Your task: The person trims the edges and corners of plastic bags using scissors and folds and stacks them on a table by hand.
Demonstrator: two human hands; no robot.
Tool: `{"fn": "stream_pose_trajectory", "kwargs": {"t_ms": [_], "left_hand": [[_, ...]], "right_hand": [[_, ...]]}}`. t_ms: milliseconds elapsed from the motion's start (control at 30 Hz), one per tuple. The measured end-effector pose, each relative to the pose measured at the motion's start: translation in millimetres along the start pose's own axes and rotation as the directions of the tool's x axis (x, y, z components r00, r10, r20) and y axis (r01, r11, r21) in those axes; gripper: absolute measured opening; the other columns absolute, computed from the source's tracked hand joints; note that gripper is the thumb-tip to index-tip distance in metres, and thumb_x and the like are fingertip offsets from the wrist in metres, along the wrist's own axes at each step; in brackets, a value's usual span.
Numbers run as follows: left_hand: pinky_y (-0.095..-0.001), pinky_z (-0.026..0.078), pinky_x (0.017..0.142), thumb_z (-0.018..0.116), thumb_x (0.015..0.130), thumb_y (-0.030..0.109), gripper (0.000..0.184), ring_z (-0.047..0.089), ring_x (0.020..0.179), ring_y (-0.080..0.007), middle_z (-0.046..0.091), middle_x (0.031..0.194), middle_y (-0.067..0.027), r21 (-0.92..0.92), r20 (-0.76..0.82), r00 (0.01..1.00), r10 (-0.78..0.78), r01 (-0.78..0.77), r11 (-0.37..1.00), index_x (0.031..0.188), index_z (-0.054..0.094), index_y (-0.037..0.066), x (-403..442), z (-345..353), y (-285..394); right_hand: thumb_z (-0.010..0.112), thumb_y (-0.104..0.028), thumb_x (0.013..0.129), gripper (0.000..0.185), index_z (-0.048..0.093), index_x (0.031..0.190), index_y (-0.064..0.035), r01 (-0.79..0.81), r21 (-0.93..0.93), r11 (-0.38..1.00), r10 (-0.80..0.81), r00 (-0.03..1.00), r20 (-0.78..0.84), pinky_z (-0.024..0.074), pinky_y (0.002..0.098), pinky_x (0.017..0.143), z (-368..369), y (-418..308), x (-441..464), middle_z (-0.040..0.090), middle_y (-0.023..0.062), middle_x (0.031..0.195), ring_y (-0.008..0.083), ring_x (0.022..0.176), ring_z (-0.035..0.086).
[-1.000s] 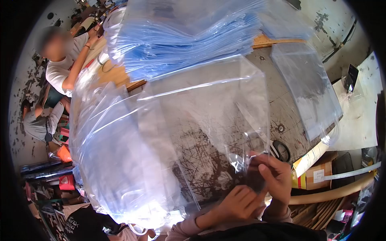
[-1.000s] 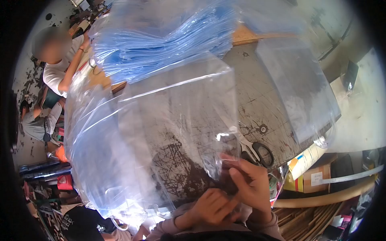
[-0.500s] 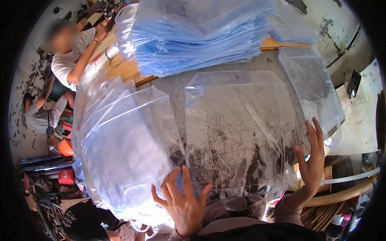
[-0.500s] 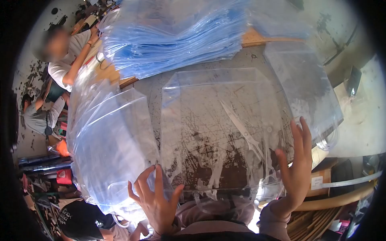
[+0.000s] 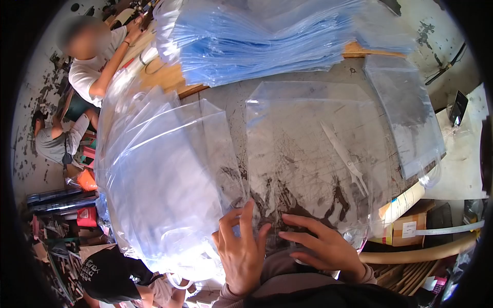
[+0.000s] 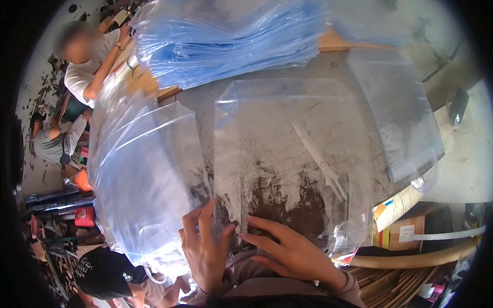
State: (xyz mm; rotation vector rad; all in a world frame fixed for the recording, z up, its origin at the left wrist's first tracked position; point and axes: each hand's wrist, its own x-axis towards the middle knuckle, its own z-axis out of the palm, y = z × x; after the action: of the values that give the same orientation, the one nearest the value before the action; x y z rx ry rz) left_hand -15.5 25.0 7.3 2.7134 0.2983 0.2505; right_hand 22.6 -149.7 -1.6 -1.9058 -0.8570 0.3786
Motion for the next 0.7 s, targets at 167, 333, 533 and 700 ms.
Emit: {"fn": "stream_pose_trajectory", "kwargs": {"t_ms": [167,333,533,700], "left_hand": [[-0.0351,0.034,0.068,0.066,0.077,0.033,0.058,0.054,0.078,-0.0210,0.052,0.091,-0.0082,0.091,0.088,0.996,0.005,-0.013,0.996,0.125,0.047,0.005,-6,-5,-2],[-0.0355,0.033,0.068,0.065,0.077,0.036,0.062,0.053,0.075,-0.0203,0.051,0.089,-0.0064,0.108,0.104,0.994,0.036,-0.047,0.993,0.128,0.045,0.006,-11,3,2],[-0.0416,0.035,0.083,0.064,0.077,0.039,0.063,0.053,0.095,-0.0218,0.050,0.112,-0.0117,0.186,0.153,0.978,0.144,-0.172,0.967,0.129,0.045,0.010,-15,-6,4],[-0.0500,0.028,0.102,0.052,0.079,0.056,0.066,0.051,0.108,-0.0262,0.046,0.125,-0.0113,0.201,0.004,0.994,0.107,-0.105,0.974,0.127,0.046,0.011,-4,-3,-16]], "right_hand": [[0.068,-0.017,0.076,0.044,0.053,0.117,-0.0066,0.009,-0.092,0.996,-0.009,1.000,0.003,0.0448,0.0368,0.087,7,3,3,0.045,0.0151,0.127,0.0314,0.108,0.052],[0.072,-0.015,0.069,0.050,0.056,0.115,-0.0081,-0.022,-0.059,0.998,0.017,0.995,-0.098,0.0440,0.0371,0.088,13,8,1,0.051,0.0142,0.123,0.0303,0.110,0.052],[0.075,-0.020,0.067,0.055,0.054,0.116,-0.0078,-0.073,-0.189,0.979,0.052,0.992,-0.111,0.0446,0.0365,0.086,20,1,6,0.047,0.0137,0.126,0.0293,0.107,0.053],[0.071,-0.026,0.071,0.051,0.054,0.114,-0.0043,-0.023,-0.375,0.927,-0.021,0.993,-0.114,0.0454,0.0370,0.083,22,2,7,0.046,0.0131,0.126,0.0274,0.104,0.052]]}}
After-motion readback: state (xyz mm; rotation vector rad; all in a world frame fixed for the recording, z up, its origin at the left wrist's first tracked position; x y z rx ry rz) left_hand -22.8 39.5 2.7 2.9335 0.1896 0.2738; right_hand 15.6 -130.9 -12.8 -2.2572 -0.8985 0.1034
